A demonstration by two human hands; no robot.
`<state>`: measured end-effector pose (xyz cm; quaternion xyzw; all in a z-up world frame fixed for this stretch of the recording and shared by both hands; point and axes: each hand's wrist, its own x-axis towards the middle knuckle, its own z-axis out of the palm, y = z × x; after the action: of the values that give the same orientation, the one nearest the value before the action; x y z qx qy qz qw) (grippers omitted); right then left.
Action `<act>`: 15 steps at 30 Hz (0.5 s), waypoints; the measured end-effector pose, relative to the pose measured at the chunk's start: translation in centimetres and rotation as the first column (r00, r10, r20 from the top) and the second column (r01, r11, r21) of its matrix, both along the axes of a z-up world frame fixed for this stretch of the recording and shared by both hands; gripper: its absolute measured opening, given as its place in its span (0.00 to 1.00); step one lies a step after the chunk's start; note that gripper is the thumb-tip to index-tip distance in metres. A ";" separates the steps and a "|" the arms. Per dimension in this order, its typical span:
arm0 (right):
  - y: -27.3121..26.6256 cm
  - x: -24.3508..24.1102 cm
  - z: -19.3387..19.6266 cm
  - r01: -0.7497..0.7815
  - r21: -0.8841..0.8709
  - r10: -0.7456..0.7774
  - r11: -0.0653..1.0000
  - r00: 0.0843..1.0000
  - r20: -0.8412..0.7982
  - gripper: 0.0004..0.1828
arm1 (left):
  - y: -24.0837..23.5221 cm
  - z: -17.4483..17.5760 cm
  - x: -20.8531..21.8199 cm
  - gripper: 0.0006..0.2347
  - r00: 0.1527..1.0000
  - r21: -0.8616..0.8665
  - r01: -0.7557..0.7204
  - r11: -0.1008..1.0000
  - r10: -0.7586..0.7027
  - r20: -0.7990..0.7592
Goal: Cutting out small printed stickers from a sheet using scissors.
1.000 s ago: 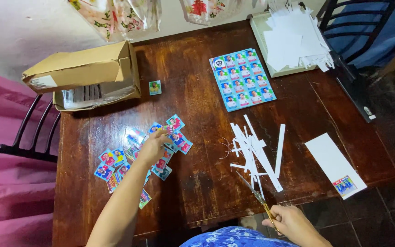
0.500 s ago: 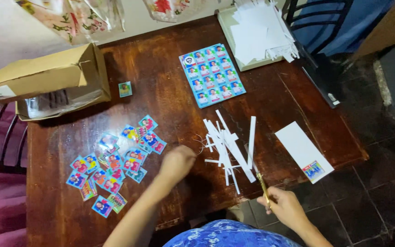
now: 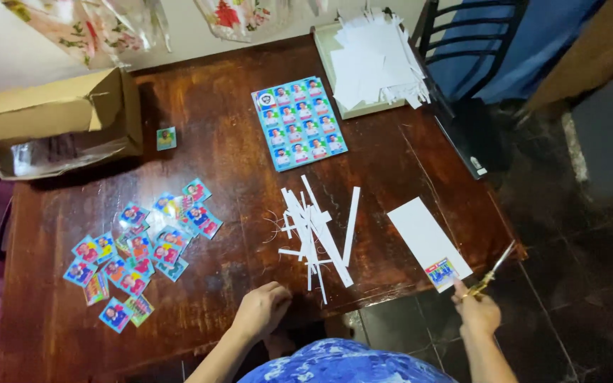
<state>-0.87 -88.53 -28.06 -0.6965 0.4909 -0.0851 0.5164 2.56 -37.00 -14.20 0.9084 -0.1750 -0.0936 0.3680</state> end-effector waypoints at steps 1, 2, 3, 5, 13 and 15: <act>0.3 0.2 -0.4 -0.014 0.002 0.014 1.000 1.000 0.002 0.25 | -0.3 0.2 -0.6 0.04 1.000 0.002 -0.014 1.000 0.014 0.002; 0.7 0.7 -0.8 0.041 0.061 -0.044 0.997 0.997 0.058 0.23 | -0.4 0.4 -0.6 0.04 1.000 0.019 -0.013 1.000 0.013 -0.012; 1.2 1.2 -1.2 0.092 0.123 -0.105 0.988 0.988 0.109 0.20 | -0.6 0.7 -0.5 0.04 1.000 0.037 -0.011 0.999 0.012 -0.026; 0.8 1.6 -1.7 0.105 0.168 -0.132 0.980 0.979 0.157 0.18 | -1.5 1.8 -0.1 0.04 0.999 0.032 -0.032 0.999 0.033 -0.010; 0.1 1.9 0.3 0.000 0.036 -0.012 0.999 0.942 0.336 0.09 | -4.7 3.7 0.0 0.07 0.983 -0.109 -0.099 0.989 0.080 -0.165; 0.2 2.7 3.4 -0.090 -0.005 0.085 0.996 0.918 0.388 0.10 | -6.0 4.2 0.2 0.08 0.864 -0.180 -0.167 0.969 0.056 -0.500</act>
<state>1.84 -88.33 -24.69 -0.6838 0.3481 -0.1950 0.6110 2.77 -42.97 -10.05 0.8175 -0.0318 -0.2799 0.5023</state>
